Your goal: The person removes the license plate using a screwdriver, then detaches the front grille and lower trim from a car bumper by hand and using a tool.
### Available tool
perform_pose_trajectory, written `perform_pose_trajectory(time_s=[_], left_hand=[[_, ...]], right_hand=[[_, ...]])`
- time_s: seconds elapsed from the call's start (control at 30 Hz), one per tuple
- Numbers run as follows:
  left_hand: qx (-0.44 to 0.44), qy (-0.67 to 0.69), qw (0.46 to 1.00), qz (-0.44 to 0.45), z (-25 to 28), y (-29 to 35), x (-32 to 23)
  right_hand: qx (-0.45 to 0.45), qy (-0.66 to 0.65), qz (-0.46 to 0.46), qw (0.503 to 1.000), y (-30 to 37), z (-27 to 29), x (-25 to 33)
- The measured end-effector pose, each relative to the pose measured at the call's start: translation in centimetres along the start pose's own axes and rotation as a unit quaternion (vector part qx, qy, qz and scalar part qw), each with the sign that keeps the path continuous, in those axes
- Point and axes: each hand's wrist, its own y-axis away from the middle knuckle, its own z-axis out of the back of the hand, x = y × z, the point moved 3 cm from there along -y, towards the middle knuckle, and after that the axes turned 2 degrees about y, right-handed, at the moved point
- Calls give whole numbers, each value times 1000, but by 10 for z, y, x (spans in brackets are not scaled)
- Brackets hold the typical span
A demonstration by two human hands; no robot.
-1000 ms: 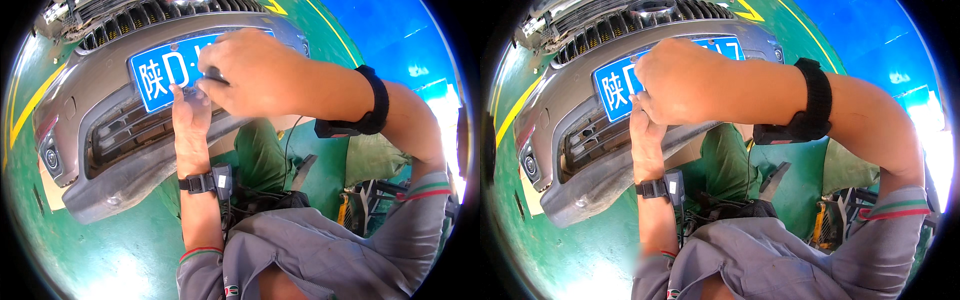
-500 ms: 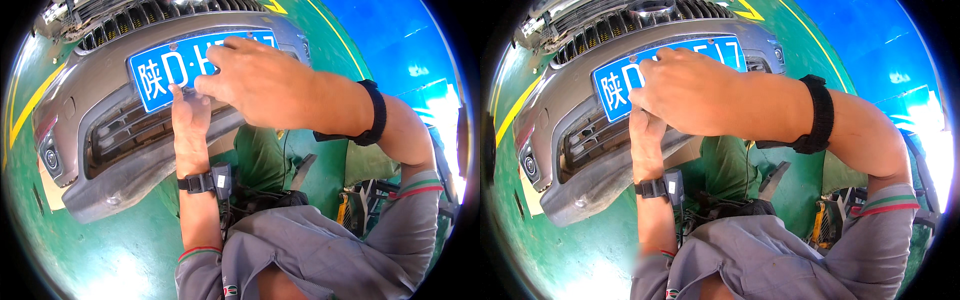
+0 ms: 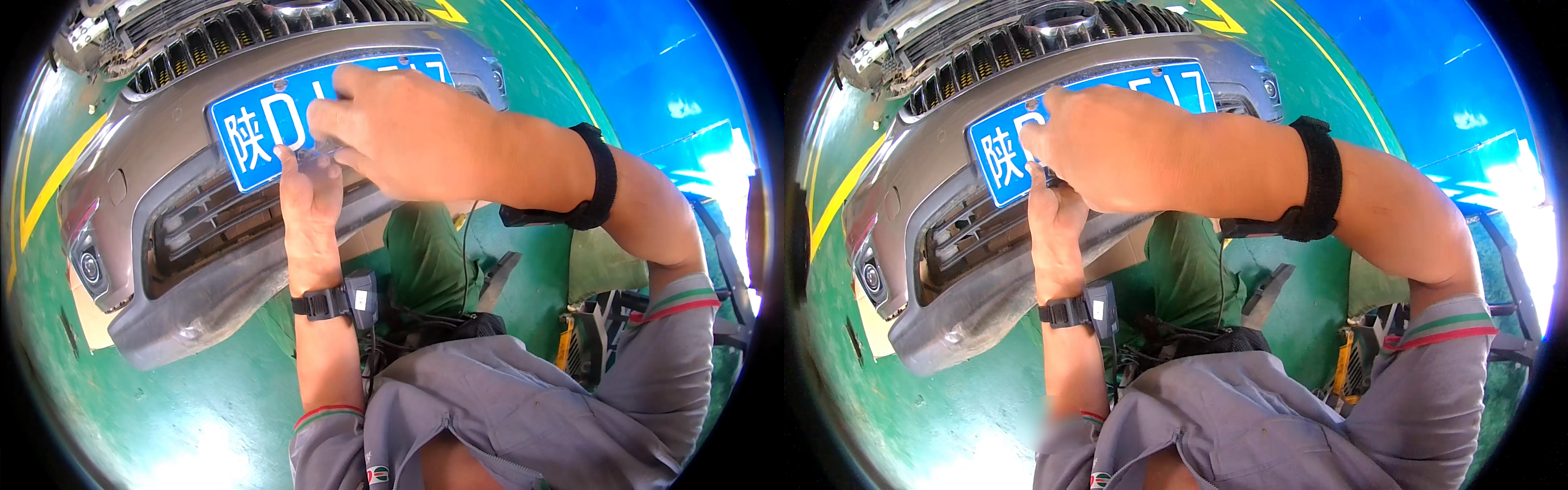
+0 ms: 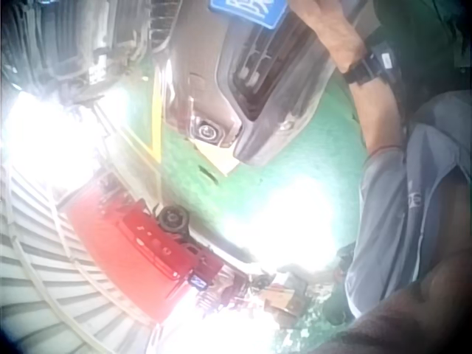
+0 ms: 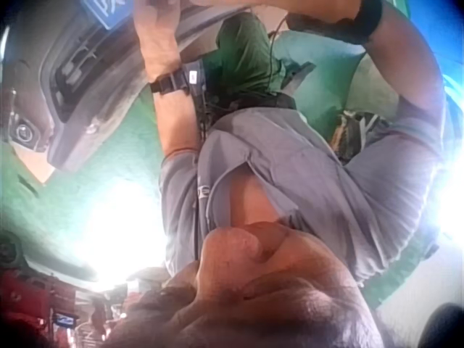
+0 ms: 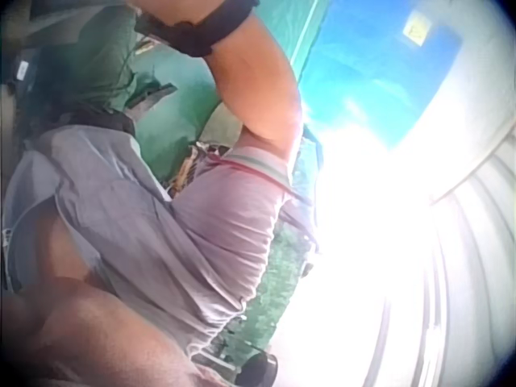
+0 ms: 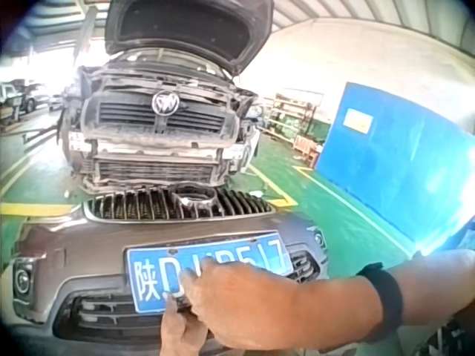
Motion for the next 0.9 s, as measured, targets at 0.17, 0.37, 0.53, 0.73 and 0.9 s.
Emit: perform_pose_trajectory(time_s=[0.17, 0.37, 0.53, 0.73, 0.9], left_hand=[[-3, -30, 999, -14, -5, 4, -1], [35, -129, 989, -61, -28, 20, 3], [9, 13, 1000, 0, 1, 2, -3], [-16, -17, 1000, -4, -4, 1, 0], [77, -18, 997, 1, -11, 8, 1]], right_hand=[[-89, -14, 153, 984, 9, -13, -10], [35, 47, 58, 997, -5, -5, -2], [133, 31, -37, 990, -6, 3, -1], [58, 41, 51, 996, -3, -5, -3], [46, 49, 74, 995, -19, 3, 7]])
